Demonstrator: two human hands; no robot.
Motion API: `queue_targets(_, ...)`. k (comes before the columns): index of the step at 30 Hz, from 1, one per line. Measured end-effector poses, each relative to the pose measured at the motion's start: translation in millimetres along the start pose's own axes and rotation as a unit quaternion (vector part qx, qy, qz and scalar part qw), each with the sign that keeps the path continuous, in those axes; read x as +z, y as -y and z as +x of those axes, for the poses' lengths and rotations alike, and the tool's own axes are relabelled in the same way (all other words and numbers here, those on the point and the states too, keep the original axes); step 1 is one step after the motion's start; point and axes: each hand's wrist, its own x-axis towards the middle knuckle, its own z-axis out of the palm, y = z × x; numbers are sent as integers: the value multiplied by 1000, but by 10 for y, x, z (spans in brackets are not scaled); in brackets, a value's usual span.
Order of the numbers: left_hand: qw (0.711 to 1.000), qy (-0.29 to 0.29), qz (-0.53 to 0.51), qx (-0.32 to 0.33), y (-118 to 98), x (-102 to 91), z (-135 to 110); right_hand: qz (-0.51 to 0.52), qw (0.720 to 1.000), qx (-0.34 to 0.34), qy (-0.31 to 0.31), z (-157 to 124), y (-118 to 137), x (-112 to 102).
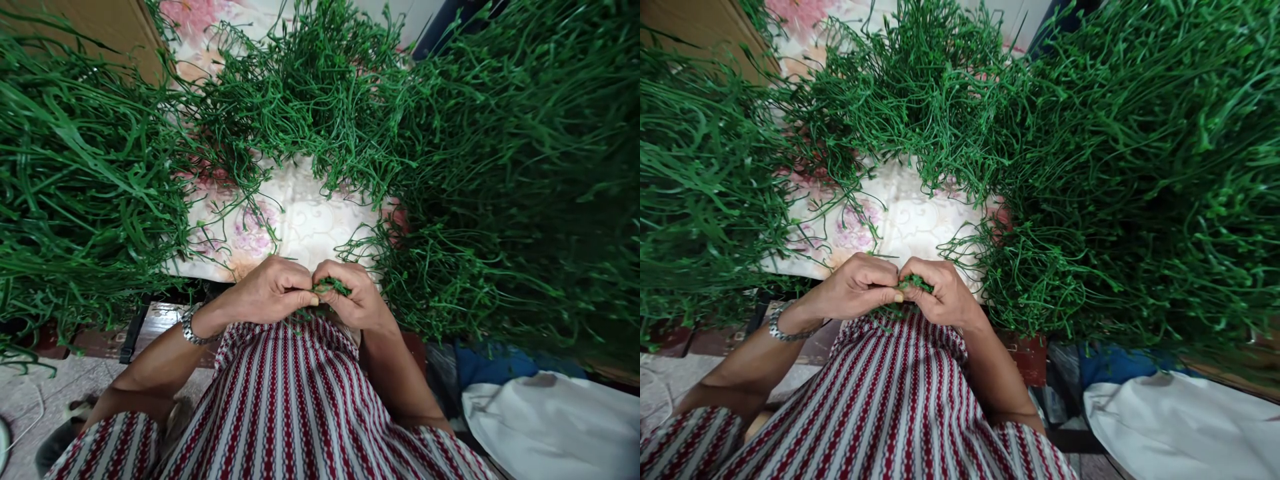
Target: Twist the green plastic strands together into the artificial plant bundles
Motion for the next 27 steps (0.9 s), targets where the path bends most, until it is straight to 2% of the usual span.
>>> queue_targets(3,998,46,-26,30,2,-37,17,58,997,10,57,30,-10,-31)
queue_targets(5,996,60,-57,46,19,-54,36,131,989,30,68,50,-32,-20)
queue_targets(7,993,56,-90,58,49,-65,53,219,972,65,54,59,-55,19)
queue_targets(10,989,40,-131,61,100,-99,63,349,928,127,32,39,-63,94)
queue_targets(12,987,20,-154,44,120,-138,70,407,903,137,28,22,-55,108)
queue_targets(13,987,3,-159,28,122,-157,81,417,899,131,16,20,-49,95)
queue_targets(15,987,-42,-152,-20,109,-180,127,385,916,106,-43,40,-39,33)
queue_targets(17,984,-83,-139,-80,84,-171,207,289,944,90,-129,87,-27,-49)
queue_targets(19,975,-114,-149,-121,68,-140,302,179,962,88,-187,143,-14,-104)
queue_targets(23,954,-186,-205,-113,111,-83,445,16,972,101,-211,220,-7,-73)
queue_targets(27,941,-183,-270,-89,209,-60,486,-114,959,72,-250,256,-9,-9)
